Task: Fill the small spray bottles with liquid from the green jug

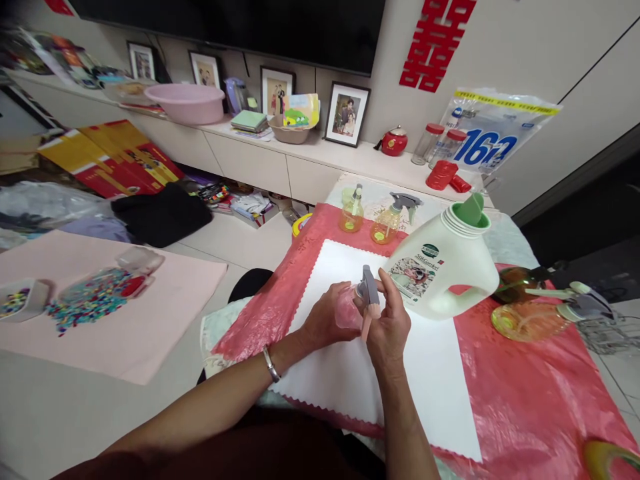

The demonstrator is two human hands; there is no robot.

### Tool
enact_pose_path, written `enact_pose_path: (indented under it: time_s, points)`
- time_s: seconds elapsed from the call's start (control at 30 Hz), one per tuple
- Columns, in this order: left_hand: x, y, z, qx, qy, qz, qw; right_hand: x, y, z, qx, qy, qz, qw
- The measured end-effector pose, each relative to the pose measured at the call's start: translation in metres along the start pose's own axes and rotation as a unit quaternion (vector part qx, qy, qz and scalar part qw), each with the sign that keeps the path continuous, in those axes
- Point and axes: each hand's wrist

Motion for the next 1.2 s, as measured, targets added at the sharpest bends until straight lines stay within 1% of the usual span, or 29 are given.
enact_pose_path:
  time_s: [0.07, 0.13, 0.23, 0.37, 0.47, 0.6, 0.7, 0.77, 0.87, 0.93, 1.07, 1.2]
  points:
    - [-0.001, 0.001, 0.000, 0.002, 0.009, -0.011, 1.000, -0.001, -0.002, -0.001, -0.017, -0.060, 0.027, 0.998]
    - [0.000, 0.001, -0.002, 0.001, 0.027, -0.025, 0.999, -0.001, -0.005, -0.003, -0.049, -0.094, 0.045, 0.993]
    - [0.004, 0.003, -0.007, -0.010, 0.047, -0.039, 0.998, 0.005, -0.011, -0.005, -0.090, -0.071, 0.029, 0.993]
    - [0.009, 0.003, -0.011, -0.013, 0.053, -0.038, 0.998, 0.014, -0.017, -0.006, -0.067, -0.013, -0.014, 0.998]
    - [0.011, 0.004, -0.014, -0.018, 0.064, -0.040, 0.997, 0.015, -0.018, -0.006, -0.060, -0.028, -0.001, 0.998]
    - [0.012, 0.004, -0.017, -0.017, 0.084, -0.046, 0.995, 0.011, -0.016, -0.005, -0.085, -0.069, 0.025, 0.994]
    - [0.012, 0.005, -0.018, -0.020, 0.090, -0.038, 0.995, 0.008, -0.015, -0.005, -0.110, -0.028, 0.008, 0.994]
    - [0.012, 0.005, -0.018, -0.027, 0.090, -0.029, 0.995, 0.007, -0.015, -0.004, -0.098, -0.006, -0.001, 0.995]
    - [0.014, 0.005, -0.019, -0.026, 0.092, -0.032, 0.995, 0.007, -0.016, -0.002, -0.062, -0.043, 0.030, 0.997]
    - [0.015, 0.005, -0.019, -0.021, 0.093, -0.043, 0.994, 0.007, -0.016, -0.001, -0.056, -0.080, 0.060, 0.993]
    - [0.015, 0.005, -0.020, -0.023, 0.097, -0.052, 0.994, 0.008, -0.018, -0.001, -0.077, -0.118, 0.087, 0.986]
    - [0.015, 0.004, -0.021, -0.017, 0.109, -0.037, 0.993, 0.008, -0.021, -0.004, -0.104, -0.112, 0.100, 0.983]
Point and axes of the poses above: each hand's wrist, its own y-axis away from the middle knuckle, its own z-axis out of the palm, x = y × z, and after that the axes turned 11 degrees about x, right-handed
